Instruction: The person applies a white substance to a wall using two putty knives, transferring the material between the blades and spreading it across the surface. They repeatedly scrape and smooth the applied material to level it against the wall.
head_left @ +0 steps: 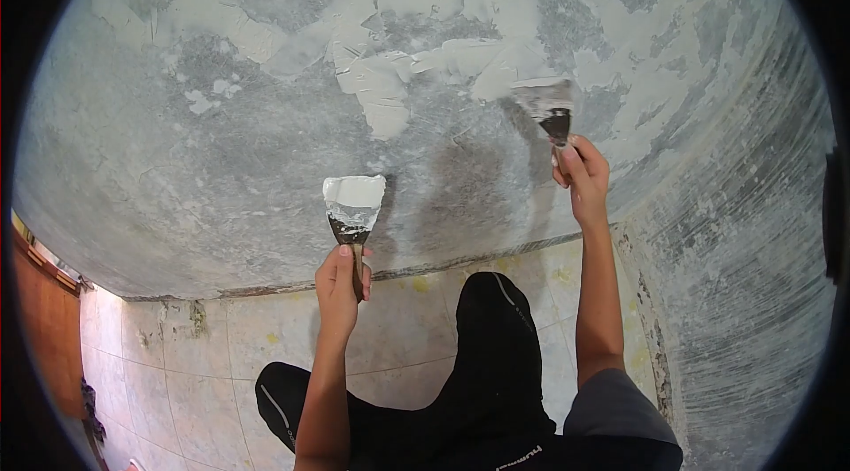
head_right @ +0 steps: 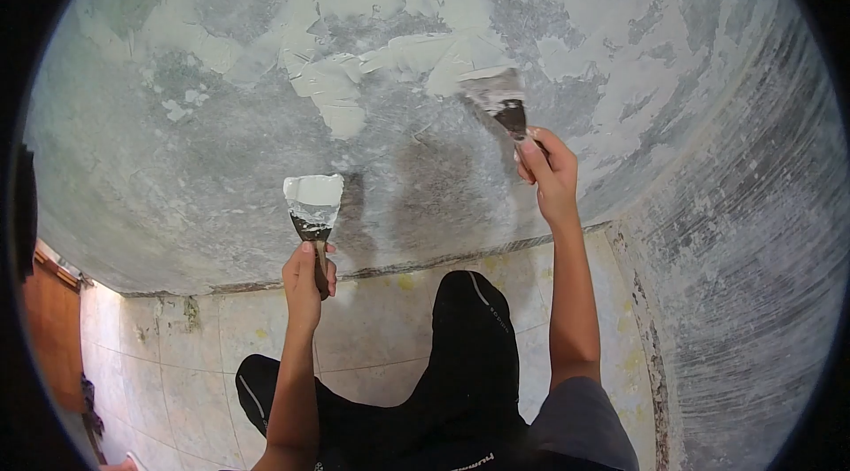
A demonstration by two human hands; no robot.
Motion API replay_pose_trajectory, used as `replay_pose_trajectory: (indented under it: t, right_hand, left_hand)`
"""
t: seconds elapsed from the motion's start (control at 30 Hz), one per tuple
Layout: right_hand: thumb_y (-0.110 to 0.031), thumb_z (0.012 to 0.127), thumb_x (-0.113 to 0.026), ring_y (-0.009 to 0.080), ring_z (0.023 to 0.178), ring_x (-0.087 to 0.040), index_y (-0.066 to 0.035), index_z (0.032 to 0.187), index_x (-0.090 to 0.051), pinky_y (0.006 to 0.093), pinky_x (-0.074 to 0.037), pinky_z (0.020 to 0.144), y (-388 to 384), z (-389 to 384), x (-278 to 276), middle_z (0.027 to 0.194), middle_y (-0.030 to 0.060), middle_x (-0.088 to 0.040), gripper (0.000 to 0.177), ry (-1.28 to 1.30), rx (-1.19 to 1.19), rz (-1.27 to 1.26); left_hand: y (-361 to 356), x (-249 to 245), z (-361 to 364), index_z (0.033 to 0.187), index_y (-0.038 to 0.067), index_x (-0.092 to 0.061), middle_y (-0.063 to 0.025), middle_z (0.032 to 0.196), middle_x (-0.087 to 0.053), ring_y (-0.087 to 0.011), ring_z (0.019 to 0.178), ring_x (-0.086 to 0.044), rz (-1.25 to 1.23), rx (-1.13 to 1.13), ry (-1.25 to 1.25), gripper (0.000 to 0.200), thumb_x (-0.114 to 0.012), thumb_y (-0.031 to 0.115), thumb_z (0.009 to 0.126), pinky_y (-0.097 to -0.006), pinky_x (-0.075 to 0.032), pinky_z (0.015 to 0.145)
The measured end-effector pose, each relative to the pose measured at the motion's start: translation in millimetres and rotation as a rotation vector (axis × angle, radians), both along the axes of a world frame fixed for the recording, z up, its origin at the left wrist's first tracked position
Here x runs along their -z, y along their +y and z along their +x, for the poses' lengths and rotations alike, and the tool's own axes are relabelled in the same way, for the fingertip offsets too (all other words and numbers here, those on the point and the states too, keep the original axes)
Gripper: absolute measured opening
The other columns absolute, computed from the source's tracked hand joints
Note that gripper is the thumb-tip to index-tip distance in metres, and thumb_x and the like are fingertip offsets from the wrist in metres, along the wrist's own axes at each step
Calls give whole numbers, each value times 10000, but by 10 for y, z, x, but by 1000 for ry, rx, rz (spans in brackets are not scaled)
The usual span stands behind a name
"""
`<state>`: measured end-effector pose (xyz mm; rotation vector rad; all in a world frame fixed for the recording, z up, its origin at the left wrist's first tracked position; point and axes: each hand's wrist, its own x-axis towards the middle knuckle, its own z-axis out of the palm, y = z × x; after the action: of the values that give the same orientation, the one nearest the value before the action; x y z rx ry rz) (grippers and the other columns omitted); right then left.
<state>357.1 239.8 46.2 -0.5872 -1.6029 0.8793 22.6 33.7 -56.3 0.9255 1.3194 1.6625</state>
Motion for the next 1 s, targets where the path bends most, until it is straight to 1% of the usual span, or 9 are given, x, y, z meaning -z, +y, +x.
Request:
replay_pose_trajectory:
  t: [0.07, 0.13, 0.23, 0.37, 0.43, 0.57, 0.73, 0.9, 1.0]
  right_hand:
    - [-134, 1007, -691, 46, 646, -486, -25, 1157, -643, 216, -373, 564, 74, -40, -132, 834, 15, -631, 192, 2, -126, -104]
    - [-113, 990, -708, 22, 549, -433, -54, 1006, -622, 214, -302, 464, 136, -152, -230, 733, 2, -620, 105, 5, -161, -171]
    - [-107, 958, -748, 14, 542, -451, -96, 894, -569, 204, -306, 455, 270, -251, -234, 713, 5, -636, 191, -62, -85, -175]
    - [-130, 951, -759, 9, 526, -439, -100, 867, -544, 193, -292, 437, 411, -187, -150, 706, 1, -614, 233, -103, -9, -166]
    - [-141, 895, -827, 11, 551, -501, -131, 811, -548, 203, -319, 441, 462, -27, -123, 722, 13, -678, 291, -146, 66, -190]
    - [-132, 887, -831, 13, 561, -522, -116, 795, -559, 191, -341, 451, 401, 150, -171, 734, 23, -692, 288, -118, 80, -170]
    - [-140, 880, -837, 26, 579, -530, -114, 780, -526, 198, -358, 477, 325, -188, -379, 733, 20, -678, 327, -193, 53, -126]
    - [-141, 884, -832, 35, 614, -546, -113, 781, -505, 203, -367, 497, 415, 208, -100, 739, 9, -663, 344, -294, 176, -55]
    - [-126, 904, -809, 37, 628, -568, -107, 800, -521, 200, -376, 495, 222, 225, -71, 757, 0, -663, 307, -175, 151, -104]
  left_hand:
    - [-10, -14, 5, 1050, 26, -678, -14, 613, -549, -73, 476, -467, 1, -6, -22, 492, -438, 451, 1114, -229, -343, 450]
    - [-18, -16, 25, 1053, 30, -676, -14, 612, -549, -73, 474, -468, 6, -4, -14, 491, -440, 456, 1113, -227, -341, 450]
    - [-28, -25, 55, 1051, 28, -675, -13, 609, -544, -72, 471, -465, 13, 8, -6, 491, -435, 451, 1115, -228, -341, 448]
    - [-29, 13, 48, 1066, 26, -657, -15, 590, -545, -70, 441, -469, 22, 18, 51, 523, -404, 482, 1113, -223, -316, 414]
    - [-37, 36, 46, 1064, 22, -657, -19, 585, -544, -70, 439, -467, 30, 20, 49, 525, -403, 479, 1114, -224, -320, 419]
    - [-56, 88, 28, 1066, 21, -657, -19, 587, -546, -71, 441, -465, 35, 26, 36, 522, -406, 476, 1114, -222, -319, 418]
    - [-52, 108, 11, 1052, 15, -667, -9, 601, -527, -72, 475, -458, -4, 32, 22, 491, -421, 435, 1122, -231, -348, 451]
    - [-77, 44, -27, 1057, 20, -661, -15, 593, -537, -70, 454, -454, 24, 24, 29, 499, -409, 446, 1120, -227, -326, 432]
    - [-70, 34, -37, 1068, 21, -654, -22, 577, -538, -69, 432, -446, 41, 18, 35, 505, -397, 452, 1120, -225, -301, 411]
